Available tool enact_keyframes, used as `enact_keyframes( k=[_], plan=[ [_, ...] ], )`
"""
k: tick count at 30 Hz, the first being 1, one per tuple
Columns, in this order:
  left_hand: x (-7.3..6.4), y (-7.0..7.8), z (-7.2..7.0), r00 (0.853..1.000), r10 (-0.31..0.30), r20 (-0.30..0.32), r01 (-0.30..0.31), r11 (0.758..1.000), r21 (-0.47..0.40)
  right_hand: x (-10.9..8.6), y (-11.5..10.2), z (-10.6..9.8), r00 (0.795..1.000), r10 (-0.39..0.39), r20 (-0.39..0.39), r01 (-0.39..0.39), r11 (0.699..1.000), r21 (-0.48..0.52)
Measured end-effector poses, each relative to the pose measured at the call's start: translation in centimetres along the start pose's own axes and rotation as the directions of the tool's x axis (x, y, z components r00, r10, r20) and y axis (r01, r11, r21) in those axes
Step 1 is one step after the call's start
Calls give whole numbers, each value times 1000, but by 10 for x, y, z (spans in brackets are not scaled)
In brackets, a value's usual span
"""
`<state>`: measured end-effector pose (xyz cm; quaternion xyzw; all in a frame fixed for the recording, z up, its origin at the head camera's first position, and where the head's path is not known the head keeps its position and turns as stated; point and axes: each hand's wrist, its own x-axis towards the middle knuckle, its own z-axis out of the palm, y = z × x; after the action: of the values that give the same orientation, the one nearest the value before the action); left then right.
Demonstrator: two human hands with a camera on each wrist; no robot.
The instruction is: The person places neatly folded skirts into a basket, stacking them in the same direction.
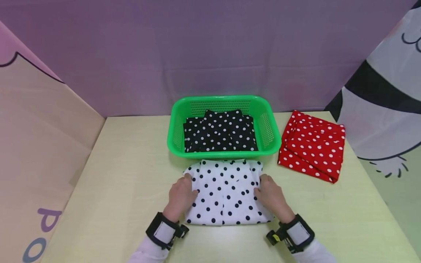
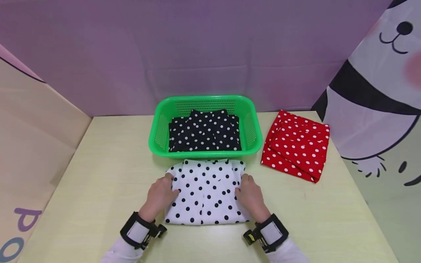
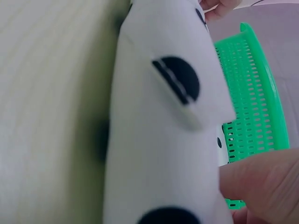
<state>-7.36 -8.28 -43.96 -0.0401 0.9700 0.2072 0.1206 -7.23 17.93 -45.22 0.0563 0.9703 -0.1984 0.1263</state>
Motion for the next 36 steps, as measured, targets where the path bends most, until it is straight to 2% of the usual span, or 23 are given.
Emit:
enact_keyframes(
  k=[5, 13, 21, 27, 36],
  plan=[
    [-1, -4, 2, 1000, 17, -1, -17, 999, -44, -1, 2, 1, 999, -51, -4, 51, 999, 13],
    [-7, -8, 0, 1000, 7, -16, -9, 994, -112, -7, 3, 1, 997, -67, -34, 68, 997, 39],
    [-24, -9, -6, 996, 26, -91, -41, 983, -177, -22, 3, 1, 987, -94, -129, 102, 993, 60],
    [-33, -10, -9, 985, 45, -166, -81, 974, -213, -31, 4, -3, 974, -118, -195, 135, 988, 75],
    [-42, -9, -17, 972, 80, -220, -134, 960, -244, -41, 0, -13, 967, -105, -234, 131, 986, 98]
  ],
)
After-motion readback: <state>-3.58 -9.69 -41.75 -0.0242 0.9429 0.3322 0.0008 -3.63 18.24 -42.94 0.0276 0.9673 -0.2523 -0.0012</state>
